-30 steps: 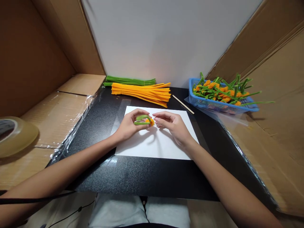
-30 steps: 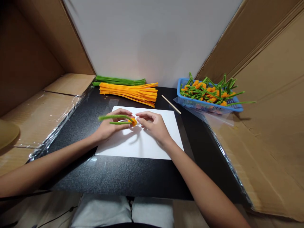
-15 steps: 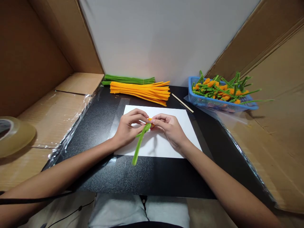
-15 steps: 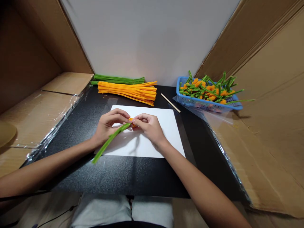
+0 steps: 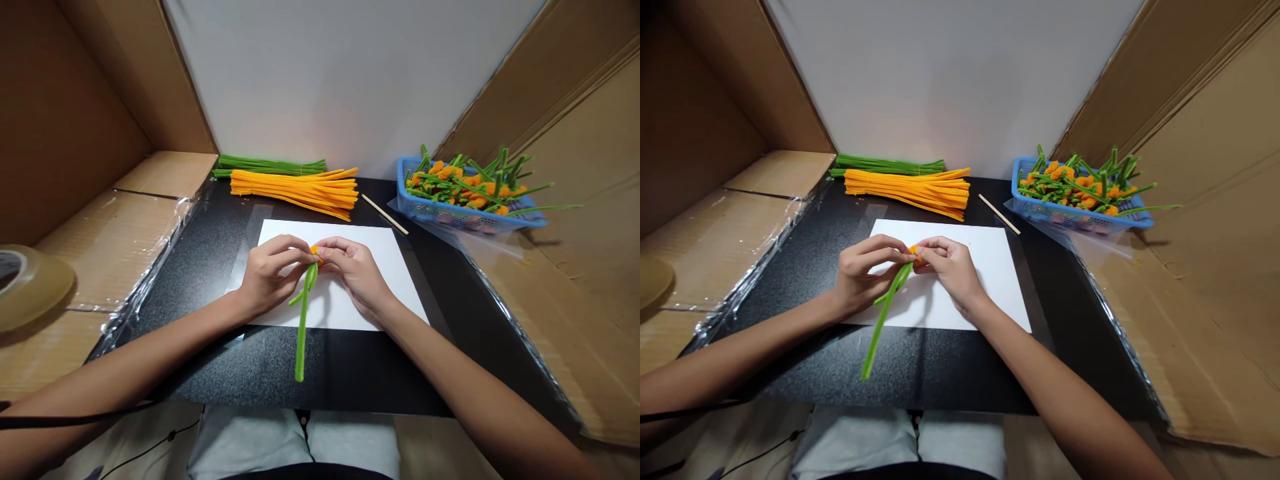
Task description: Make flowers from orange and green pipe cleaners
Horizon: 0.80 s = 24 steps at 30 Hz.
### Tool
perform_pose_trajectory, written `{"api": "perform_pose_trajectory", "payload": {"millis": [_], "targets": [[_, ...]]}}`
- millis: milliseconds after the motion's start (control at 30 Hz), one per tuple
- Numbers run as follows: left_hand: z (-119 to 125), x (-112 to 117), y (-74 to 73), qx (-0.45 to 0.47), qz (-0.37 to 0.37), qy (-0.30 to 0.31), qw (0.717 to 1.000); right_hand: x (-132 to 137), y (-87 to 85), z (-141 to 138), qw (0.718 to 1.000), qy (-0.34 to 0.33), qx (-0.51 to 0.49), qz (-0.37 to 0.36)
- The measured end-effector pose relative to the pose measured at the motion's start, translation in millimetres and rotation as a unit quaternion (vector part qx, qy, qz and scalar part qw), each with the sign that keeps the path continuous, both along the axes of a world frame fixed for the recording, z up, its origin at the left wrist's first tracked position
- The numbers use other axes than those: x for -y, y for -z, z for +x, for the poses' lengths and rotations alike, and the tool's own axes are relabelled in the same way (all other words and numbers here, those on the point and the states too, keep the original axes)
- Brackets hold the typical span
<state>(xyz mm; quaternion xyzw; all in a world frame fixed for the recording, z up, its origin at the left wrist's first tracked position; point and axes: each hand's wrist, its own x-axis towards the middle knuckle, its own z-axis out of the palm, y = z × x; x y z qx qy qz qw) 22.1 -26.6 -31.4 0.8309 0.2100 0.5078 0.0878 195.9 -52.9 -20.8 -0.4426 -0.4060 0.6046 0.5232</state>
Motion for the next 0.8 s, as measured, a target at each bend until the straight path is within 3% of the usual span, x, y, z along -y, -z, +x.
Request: {"api": "perform_pose_trajectory", "payload": {"millis": [133,300,533,700,800], "targets": [[-2.1,1.0,-3.3,-0.008,-0.03,0.008,0.999,-0.8,-0.9,5.0,0.998,-0.043,0.024,0.027],[-3.4,0.7,-4.4,-0.011,-0.059,0.013,0.998,-1.9,3.7,4.9,0.998,0.005,0.055,0.039],[-3.8,-0.9,-2.5,0.023,-0.109,0.038,0.993,-4.4,2.7,6.7,0.981,0.057,0.151,0.11],[-1.3,-0.9,-3.9,0.061,-0.196,0.023,0.978,-5.5,6.4,9.4,0.962,0.067,0.238,0.116],[-0.2,-3.2,-2.0,0.087,-0.282,-0.004,0.955,-3.3,4.6,11.1,0.943,0.056,0.282,0.169]]}}
